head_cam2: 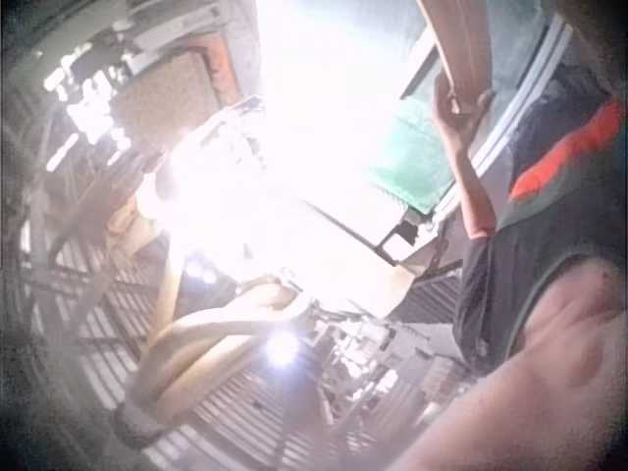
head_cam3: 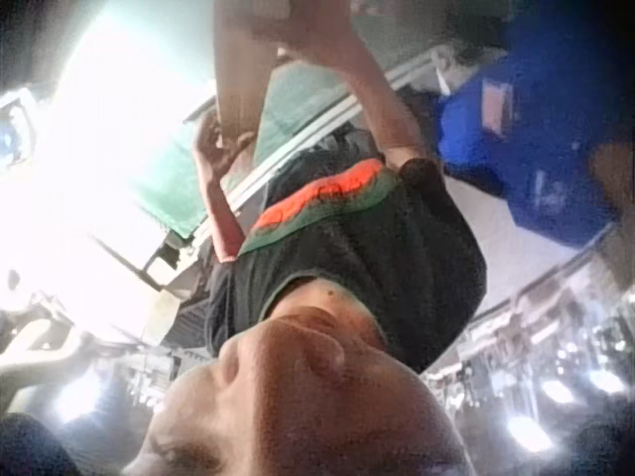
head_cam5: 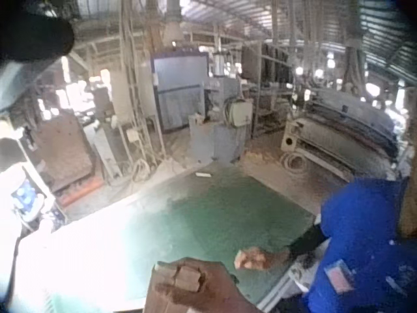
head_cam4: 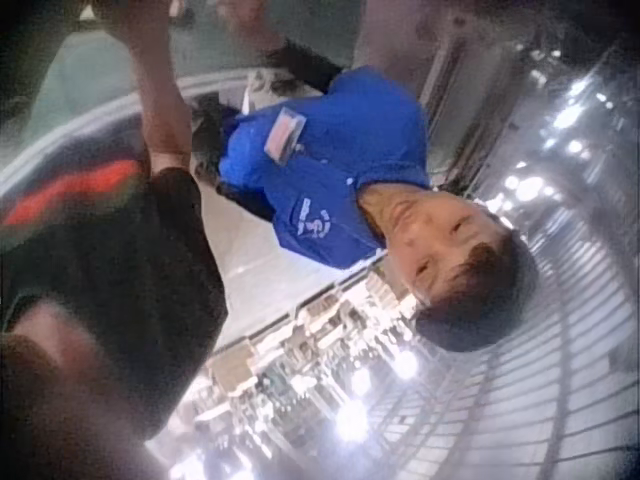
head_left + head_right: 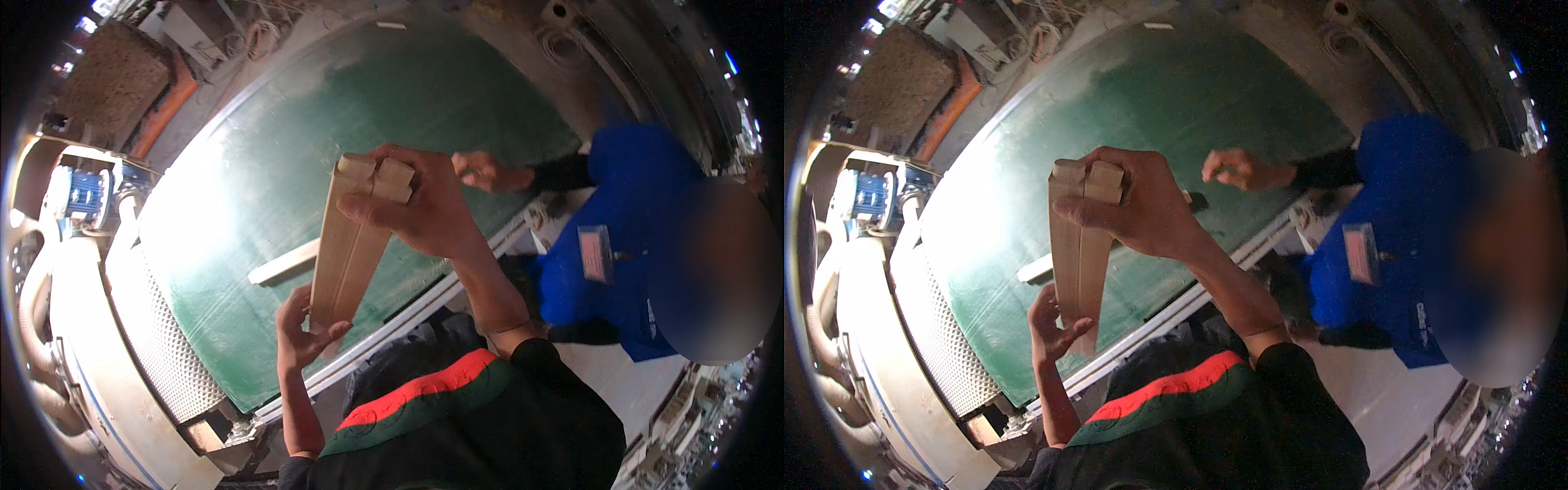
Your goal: The person picks up wooden planks from a stack, walks to a conveyor belt, and places them on the belt. The person then picks up planks from the belt, inspects them, and stacks them back onto a pile.
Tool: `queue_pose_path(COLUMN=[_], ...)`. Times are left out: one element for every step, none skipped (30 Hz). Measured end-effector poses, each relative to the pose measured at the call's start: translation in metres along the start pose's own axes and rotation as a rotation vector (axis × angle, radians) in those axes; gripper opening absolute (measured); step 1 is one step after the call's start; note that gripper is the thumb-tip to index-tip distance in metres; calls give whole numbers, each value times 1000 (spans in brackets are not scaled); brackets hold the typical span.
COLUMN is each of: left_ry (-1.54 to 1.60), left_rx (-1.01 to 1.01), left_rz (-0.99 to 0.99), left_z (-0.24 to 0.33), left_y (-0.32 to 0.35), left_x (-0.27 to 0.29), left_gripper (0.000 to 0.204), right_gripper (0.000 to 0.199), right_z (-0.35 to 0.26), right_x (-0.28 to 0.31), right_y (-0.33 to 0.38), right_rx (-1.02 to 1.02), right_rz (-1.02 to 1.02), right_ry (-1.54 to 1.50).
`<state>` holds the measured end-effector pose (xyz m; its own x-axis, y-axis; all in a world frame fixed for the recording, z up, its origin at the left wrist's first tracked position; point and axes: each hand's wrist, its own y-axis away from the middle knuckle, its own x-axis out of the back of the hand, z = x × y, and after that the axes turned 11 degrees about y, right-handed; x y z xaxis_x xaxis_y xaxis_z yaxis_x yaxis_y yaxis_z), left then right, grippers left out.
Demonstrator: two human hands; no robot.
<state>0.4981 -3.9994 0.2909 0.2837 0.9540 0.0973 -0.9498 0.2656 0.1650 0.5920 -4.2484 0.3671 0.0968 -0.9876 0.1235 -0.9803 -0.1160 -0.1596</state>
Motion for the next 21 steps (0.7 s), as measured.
queue_pose_path(left_ry=[41, 83, 121, 78, 14, -52, -116, -88, -142, -192, -241, -221, -203, -184, -173, -163, -153, -107, -58, -9, 6], left_rx=[-5, -19, -34, -78, -112, -144, -160, -233, -266, -286, -306, -317, -326, -336, -313, -295, -277, -265, -253, -242, -235], left_rz=[-36, -66, -93, -84, -91, -94, -101, -78, -60, -45, -32, -6, 19, 43, 29, 19, 9, 16, 14, 14, 8], left_z=[5, 9, 17, 31, 44, 57, 64, 63, 70, 77, 81, 82, 84, 86, 88, 92, 97, 101, 105, 110, 115], left_y=[-9, -17, -24, -32, -36, -39, -39, -43, -46, -46, -46, -46, -46, -45, -43, -41, -40, -38, -37, -35, -34], left_x=[3, 5, 7, 4, 2, 0, -3, -5, -4, -5, -6, -6, -7, -8, -7, -4, -2, -1, -1, -1, 0], left_gripper=[57, 50, 43, 29, 28, 26, 25, 25, 24, 24, 23, 22, 22, 22, 22, 22, 22, 22, 22, 22, 23], right_gripper=[33, 34, 36, 37, 38, 39, 41, 37, 37, 37, 37, 36, 36, 35, 35, 36, 37, 36, 35, 34, 33], right_z=[-13, -30, -48, -62, -70, -79, -85, -94, -101, -104, -106, -105, -104, -104, -108, -112, -115, -117, -119, -121, -126], right_x=[3, 6, 8, 8, 7, 6, 5, 3, 0, -3, -6, -11, -16, -19, -20, -21, -23, -24, -23, -23, -24], right_y=[-7, -12, -17, -22, -28, -35, -38, -42, -47, -50, -52, -55, -59, -61, -62, -65, -69, -74, -77, -81, -83], right_rx=[34, 81, 129, 169, 250, 333, 402, 446, 494, 530, 565, 554, 543, 530, 502, 479, 457, 493, 525, 558, 550], right_rz=[-26, -60, -95, -131, -160, -187, -214, -233, -236, -241, -245, -252, -258, -263, -261, -261, -261, -254, -241, -229, -237], right_ry=[17, 62, 105, 153, 193, 232, 266, 287, 307, 322, 340, 288, 235, 183, 179, 177, 174, 195, 220, 244, 242])
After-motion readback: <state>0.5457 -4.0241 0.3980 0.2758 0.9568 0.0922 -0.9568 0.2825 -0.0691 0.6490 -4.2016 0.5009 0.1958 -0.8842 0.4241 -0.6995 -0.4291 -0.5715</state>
